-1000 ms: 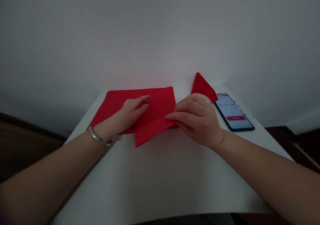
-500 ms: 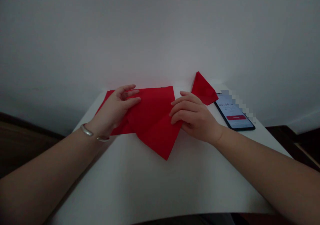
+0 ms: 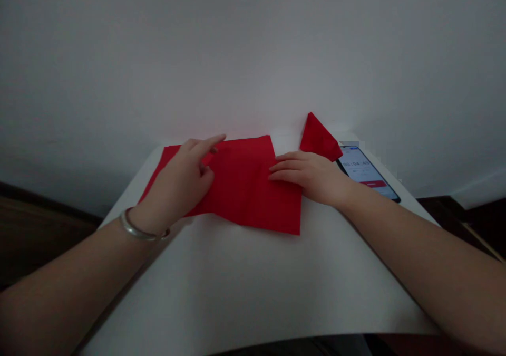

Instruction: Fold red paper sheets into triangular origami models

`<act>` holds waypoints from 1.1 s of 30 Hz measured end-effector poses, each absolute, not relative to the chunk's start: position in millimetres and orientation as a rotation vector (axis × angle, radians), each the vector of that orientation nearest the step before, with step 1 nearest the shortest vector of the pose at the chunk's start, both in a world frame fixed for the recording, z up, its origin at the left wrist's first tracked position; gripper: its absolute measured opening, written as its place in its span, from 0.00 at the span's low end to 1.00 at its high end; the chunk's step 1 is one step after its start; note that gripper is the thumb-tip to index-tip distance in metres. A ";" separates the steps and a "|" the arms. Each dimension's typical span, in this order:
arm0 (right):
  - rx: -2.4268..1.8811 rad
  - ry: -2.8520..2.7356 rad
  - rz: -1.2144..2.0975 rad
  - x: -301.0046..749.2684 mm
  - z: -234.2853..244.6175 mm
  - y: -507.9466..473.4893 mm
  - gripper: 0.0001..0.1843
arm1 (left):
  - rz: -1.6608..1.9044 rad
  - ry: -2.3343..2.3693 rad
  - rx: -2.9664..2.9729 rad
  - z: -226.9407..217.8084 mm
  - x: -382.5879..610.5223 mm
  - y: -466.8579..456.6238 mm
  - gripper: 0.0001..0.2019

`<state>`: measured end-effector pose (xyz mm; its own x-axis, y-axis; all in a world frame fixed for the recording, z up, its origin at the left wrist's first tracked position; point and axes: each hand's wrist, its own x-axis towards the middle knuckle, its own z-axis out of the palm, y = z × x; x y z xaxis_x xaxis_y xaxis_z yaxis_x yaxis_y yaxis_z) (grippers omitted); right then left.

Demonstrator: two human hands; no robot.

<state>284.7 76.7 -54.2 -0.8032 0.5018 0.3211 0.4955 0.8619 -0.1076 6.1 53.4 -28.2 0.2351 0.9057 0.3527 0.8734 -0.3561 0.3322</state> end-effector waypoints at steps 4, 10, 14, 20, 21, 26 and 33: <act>-0.766 -2.771 -0.027 287.0 -55.9 80.0 0.24 | 0.736 1.773 2.377 -23.2 7.8 50.5 0.31; -0.721 -2.764 0.016 290.8 -66.8 89.3 0.20 | 0.688 1.773 1.935 -32.7 -3.3 74.8 0.44; -0.753 -2.726 0.017 290.8 -71.8 91.7 0.17 | 0.429 1.838 2.199 -41.9 -11.3 83.5 0.31; -0.758 -2.633 0.190 291.1 -74.7 93.4 0.13 | 0.220 1.798 2.416 -43.8 -5.8 77.3 0.32; -0.741 -2.621 0.204 291.2 -75.7 94.2 0.13 | 0.215 1.819 2.392 -43.6 -3.9 77.0 0.31; -0.658 -2.591 0.188 291.3 -81.7 98.7 0.13 | 0.236 1.862 2.243 -42.7 2.0 79.6 0.30; -0.656 -2.630 0.123 290.9 -82.9 100.0 0.14 | 0.472 1.868 2.036 -41.6 -0.2 83.4 0.22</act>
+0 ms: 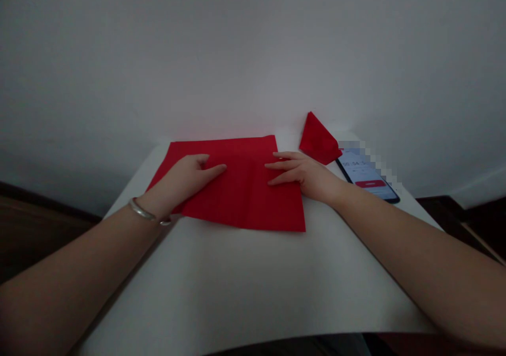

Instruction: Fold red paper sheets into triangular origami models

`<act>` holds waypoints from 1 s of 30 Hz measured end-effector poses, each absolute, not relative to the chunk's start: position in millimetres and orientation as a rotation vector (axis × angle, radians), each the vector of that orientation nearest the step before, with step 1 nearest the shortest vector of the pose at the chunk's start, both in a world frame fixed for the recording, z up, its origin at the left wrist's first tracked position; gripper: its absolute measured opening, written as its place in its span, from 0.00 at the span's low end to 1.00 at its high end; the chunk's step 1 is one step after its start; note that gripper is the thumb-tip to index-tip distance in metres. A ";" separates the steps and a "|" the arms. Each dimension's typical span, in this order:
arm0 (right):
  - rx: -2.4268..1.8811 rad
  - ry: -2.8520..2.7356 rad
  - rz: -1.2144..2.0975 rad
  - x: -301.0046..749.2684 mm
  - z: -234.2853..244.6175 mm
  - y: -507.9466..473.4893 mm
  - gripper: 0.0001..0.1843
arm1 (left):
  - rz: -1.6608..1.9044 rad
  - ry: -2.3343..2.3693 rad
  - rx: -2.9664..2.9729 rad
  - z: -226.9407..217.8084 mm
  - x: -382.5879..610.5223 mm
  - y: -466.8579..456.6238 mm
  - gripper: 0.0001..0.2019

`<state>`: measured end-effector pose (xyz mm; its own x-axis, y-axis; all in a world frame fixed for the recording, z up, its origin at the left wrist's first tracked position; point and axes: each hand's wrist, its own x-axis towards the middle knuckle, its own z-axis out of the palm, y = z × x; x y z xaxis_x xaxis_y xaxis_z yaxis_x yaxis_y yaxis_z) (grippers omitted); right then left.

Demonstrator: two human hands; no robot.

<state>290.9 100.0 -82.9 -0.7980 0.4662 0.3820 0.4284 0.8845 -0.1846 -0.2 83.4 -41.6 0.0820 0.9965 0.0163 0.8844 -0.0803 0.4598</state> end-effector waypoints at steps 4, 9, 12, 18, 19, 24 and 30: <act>-0.646 -2.638 -0.066 288.6 -73.8 91.0 0.18 | 0.625 1.780 2.072 -40.0 -1.9 82.1 0.16; -0.473 -2.766 -0.139 282.4 -62.1 79.3 0.19 | 0.499 2.010 2.236 -36.6 -0.1 79.6 0.19; -0.408 -2.839 -0.017 277.1 -58.9 79.2 0.20 | 0.445 2.093 2.426 -36.7 2.7 80.7 0.25; -0.445 -2.936 0.222 271.1 -57.0 84.4 0.22 | 0.269 2.081 2.805 -39.3 4.9 79.7 0.31; -0.450 -2.945 0.247 271.1 -57.0 84.3 0.23 | 0.272 2.086 2.857 -38.9 5.7 77.6 0.32; -0.478 -2.899 0.364 273.2 -59.5 83.7 0.23 | 0.241 1.698 3.147 -30.5 20.1 52.1 0.16; -0.441 -2.811 0.441 275.5 -57.4 95.5 0.20 | 0.035 1.304 3.043 -30.4 43.1 13.8 0.08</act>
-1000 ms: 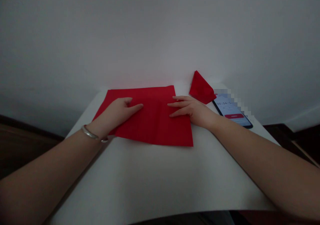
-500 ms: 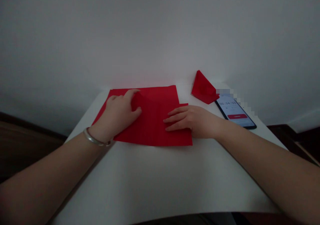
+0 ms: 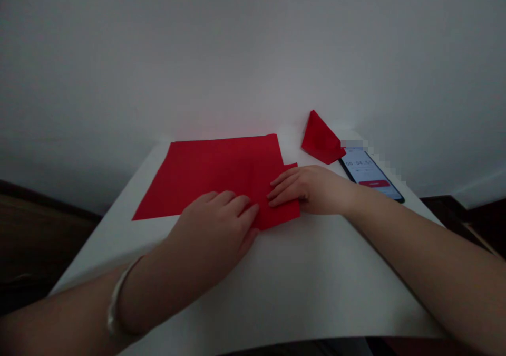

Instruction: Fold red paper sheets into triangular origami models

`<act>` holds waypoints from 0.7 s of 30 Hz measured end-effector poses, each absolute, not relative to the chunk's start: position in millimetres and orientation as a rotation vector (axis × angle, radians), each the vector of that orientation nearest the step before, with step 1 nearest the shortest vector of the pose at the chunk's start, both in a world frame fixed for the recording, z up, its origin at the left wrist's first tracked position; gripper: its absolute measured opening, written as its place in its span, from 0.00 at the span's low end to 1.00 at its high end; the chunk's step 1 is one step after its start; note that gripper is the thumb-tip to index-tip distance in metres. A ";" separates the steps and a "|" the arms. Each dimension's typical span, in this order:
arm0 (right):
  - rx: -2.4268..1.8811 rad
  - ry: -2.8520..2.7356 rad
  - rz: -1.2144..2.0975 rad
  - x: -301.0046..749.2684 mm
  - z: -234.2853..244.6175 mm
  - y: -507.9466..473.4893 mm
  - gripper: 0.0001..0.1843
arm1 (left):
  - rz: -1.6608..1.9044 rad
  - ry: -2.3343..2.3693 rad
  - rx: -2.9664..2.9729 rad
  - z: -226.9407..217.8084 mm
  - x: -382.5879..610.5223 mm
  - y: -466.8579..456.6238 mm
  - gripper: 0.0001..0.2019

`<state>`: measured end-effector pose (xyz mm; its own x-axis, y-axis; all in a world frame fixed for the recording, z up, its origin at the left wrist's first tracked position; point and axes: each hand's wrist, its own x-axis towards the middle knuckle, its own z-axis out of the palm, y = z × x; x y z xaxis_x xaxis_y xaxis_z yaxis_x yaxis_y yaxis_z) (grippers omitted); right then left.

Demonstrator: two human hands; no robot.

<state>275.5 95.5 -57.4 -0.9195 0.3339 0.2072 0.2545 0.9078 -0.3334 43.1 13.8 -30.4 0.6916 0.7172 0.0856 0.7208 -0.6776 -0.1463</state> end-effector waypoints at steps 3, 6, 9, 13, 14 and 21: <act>-0.401 -2.795 0.409 273.8 -51.7 100.4 0.19 | 0.031 -1.161 -2.749 -35.3 46.8 10.3 0.09; -0.371 -2.781 0.419 271.1 -47.3 100.7 0.19 | 0.096 -1.130 -2.753 -36.9 47.0 11.9 0.09; -0.355 -2.767 0.448 269.1 -46.6 100.2 0.19 | 0.132 -1.103 -2.758 -35.4 46.8 12.1 0.10; -0.357 -2.791 0.483 268.5 -49.8 102.9 0.18 | 0.168 -1.116 -2.797 -33.3 47.8 10.4 0.08; -0.370 -2.798 0.512 268.7 -51.0 104.0 0.17 | 0.177 -1.121 -2.810 -33.2 48.1 10.1 0.08; -0.439 -2.758 0.689 273.3 -58.7 110.2 0.15 | 0.239 -1.144 -2.818 -41.6 47.9 6.6 0.12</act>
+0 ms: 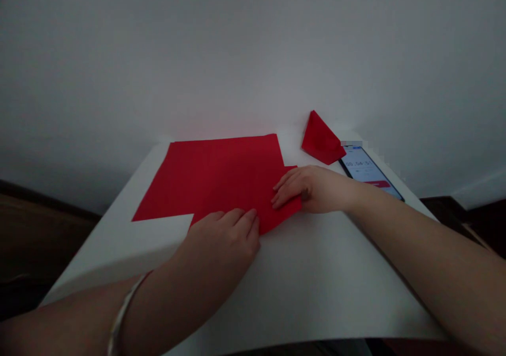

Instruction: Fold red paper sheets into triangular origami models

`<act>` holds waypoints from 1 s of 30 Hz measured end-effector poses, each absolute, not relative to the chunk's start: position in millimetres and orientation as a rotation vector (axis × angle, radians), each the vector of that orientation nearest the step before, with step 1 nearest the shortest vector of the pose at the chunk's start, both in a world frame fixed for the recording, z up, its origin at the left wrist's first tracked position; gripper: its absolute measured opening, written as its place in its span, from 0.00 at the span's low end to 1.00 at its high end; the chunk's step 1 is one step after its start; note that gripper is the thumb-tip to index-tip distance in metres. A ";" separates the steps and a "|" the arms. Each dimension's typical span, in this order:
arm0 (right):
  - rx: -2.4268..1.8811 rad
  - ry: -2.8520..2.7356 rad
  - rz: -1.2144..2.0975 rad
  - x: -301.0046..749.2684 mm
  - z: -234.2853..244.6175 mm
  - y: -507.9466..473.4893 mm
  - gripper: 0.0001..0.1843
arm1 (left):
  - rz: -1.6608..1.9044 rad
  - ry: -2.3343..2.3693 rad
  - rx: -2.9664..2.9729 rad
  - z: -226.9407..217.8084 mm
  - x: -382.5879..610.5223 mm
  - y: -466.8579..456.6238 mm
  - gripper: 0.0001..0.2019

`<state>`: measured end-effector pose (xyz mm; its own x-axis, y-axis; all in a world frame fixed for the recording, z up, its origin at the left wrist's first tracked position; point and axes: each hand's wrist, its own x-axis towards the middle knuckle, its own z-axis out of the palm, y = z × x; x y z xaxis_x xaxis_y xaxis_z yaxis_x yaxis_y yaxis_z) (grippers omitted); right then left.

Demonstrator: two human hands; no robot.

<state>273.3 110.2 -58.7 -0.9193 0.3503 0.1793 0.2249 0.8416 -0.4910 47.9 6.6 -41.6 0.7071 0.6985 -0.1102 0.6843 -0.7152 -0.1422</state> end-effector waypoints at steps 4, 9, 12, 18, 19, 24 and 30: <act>-0.513 -2.722 0.687 273.5 -57.2 110.0 0.13 | 0.243 -1.211 -2.820 -48.7 47.6 4.9 0.16; -0.584 -2.681 0.749 274.6 -54.2 108.7 0.11 | 0.181 -1.162 -2.863 -49.2 46.8 6.7 0.15; -0.633 -2.674 0.837 276.1 -57.6 109.8 0.10 | 0.278 -1.188 -2.898 -45.5 47.4 7.2 0.13; -0.781 -2.635 1.065 279.4 -64.1 119.2 0.10 | 0.528 -1.238 -2.870 -45.0 49.2 1.8 0.21; -0.805 -2.641 1.096 280.2 -64.4 121.1 0.09 | 0.548 -1.230 -2.864 -45.6 49.0 1.1 0.22; -1.141 -2.502 1.145 277.4 -68.2 124.0 0.15 | 0.509 -1.240 -2.868 -46.6 47.0 0.3 0.18; -1.416 -2.405 0.803 255.2 -77.0 113.3 0.19 | 0.487 -1.274 -2.906 -43.5 47.6 -1.7 0.12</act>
